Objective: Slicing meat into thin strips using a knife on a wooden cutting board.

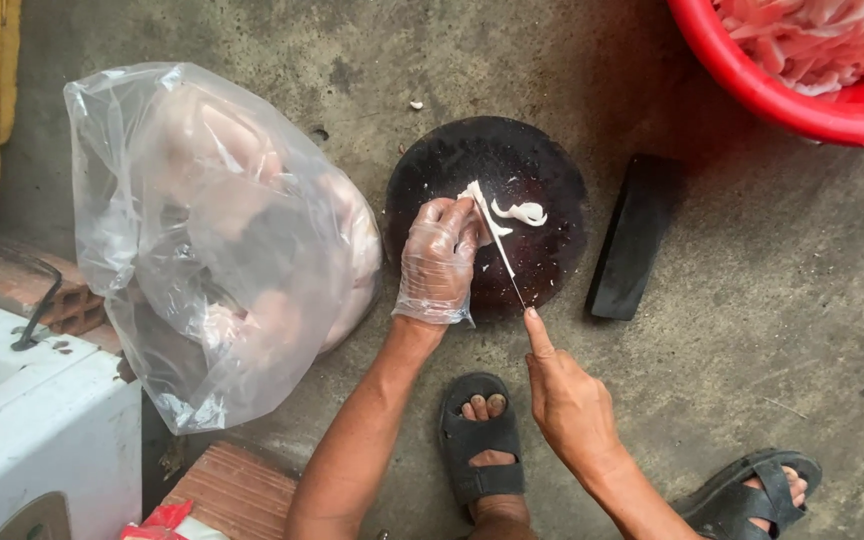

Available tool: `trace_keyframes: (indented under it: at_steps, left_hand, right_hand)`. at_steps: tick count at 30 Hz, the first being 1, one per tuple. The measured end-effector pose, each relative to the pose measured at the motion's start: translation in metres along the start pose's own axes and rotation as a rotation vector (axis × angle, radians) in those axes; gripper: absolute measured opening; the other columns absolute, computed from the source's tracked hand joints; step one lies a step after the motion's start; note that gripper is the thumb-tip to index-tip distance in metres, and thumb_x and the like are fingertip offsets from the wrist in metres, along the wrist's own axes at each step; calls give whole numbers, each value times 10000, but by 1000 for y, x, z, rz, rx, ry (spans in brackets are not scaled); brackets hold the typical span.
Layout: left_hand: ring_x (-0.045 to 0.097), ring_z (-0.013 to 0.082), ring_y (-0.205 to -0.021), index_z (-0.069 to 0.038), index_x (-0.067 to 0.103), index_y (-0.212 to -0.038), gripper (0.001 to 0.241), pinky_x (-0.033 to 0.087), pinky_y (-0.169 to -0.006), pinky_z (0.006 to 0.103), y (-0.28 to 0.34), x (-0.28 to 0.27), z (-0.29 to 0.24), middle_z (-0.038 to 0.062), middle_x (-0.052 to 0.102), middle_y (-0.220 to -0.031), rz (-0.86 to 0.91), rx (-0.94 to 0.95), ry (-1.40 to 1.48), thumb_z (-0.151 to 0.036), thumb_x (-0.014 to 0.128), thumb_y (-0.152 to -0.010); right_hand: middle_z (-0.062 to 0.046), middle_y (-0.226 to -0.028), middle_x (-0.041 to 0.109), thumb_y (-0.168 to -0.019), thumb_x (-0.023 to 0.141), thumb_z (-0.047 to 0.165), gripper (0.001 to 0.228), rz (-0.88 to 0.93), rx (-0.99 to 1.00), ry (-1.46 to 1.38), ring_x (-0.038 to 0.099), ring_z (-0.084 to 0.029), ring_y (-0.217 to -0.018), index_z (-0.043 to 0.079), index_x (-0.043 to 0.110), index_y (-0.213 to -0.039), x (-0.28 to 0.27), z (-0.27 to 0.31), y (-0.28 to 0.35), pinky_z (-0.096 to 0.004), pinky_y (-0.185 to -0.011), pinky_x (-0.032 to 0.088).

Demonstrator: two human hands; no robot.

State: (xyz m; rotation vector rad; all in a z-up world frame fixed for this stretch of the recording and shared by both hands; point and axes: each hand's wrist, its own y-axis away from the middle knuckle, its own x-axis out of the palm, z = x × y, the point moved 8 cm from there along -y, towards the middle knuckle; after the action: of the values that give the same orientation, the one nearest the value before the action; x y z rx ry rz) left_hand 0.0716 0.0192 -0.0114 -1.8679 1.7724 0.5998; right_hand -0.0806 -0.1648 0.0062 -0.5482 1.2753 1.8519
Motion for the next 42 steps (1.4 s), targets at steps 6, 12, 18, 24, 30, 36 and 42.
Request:
trace_keyframes:
  at_steps: [6,12,18,24,30,36,42]
  left_hand:
    - [642,302,-981,-22,677,-1195,234,546,-880,403,3,4,5,123,629,-1083,-5,-10,-53,-10,659,-962]
    - [632,334,-996,-29,670,-1204,282,531,-893,427,0,5,6,133,632,-1119,59,-36,-97,5,619,-928]
    - [612,351,-941,10,635,-1281,414,538,-886,440,-6,5,7,146,619,-1137,97,-9,-129,87,591,-876]
    - [671,257,-967,-155,694,-1171,277,620,-858,382,-1,17,26,0,630,-1067,78,-96,-269,-164,687,-894]
    - [684,264,-980,-161,705,-1141,241,621,-843,376,4,13,31,-4,638,-1082,1,-175,-154,-170,713,-900]
    - [687,293,-971,-7,676,-1161,220,567,-851,374,-1,-2,15,151,635,-1117,39,-112,65,-62,688,-948]
    - [689,265,-1054,-36,665,-1223,272,601,-886,344,11,-9,14,135,654,-1177,-44,-35,141,-47,731,-959]
  right_hand:
    - [-77,-789,582,-1035,538,263,716,19,2,31,524,-456,-493,347,193,-1658,1,5,1,-597,-451,421]
    - [-63,-751,538,-1035,549,231,740,25,-27,66,466,-428,-475,333,177,-1666,13,8,-3,-580,-434,387]
    - [-71,-702,542,-1028,583,179,687,-51,-93,48,483,-381,-485,234,298,-1651,2,20,-16,-547,-426,375]
    - [-96,-671,597,-1022,569,197,620,-314,-186,126,630,-392,-486,280,431,-1621,-24,57,-90,-530,-464,541]
    - [-93,-650,606,-995,559,224,645,-256,-139,135,653,-401,-514,311,407,-1617,-13,36,-47,-560,-484,549]
    - [-101,-699,634,-1017,558,217,732,80,100,-170,565,-309,-504,345,220,-1653,7,-16,19,-506,-543,462]
    - [-104,-668,586,-1017,567,213,749,-20,83,-170,493,-344,-512,298,204,-1667,-4,-15,22,-518,-532,372]
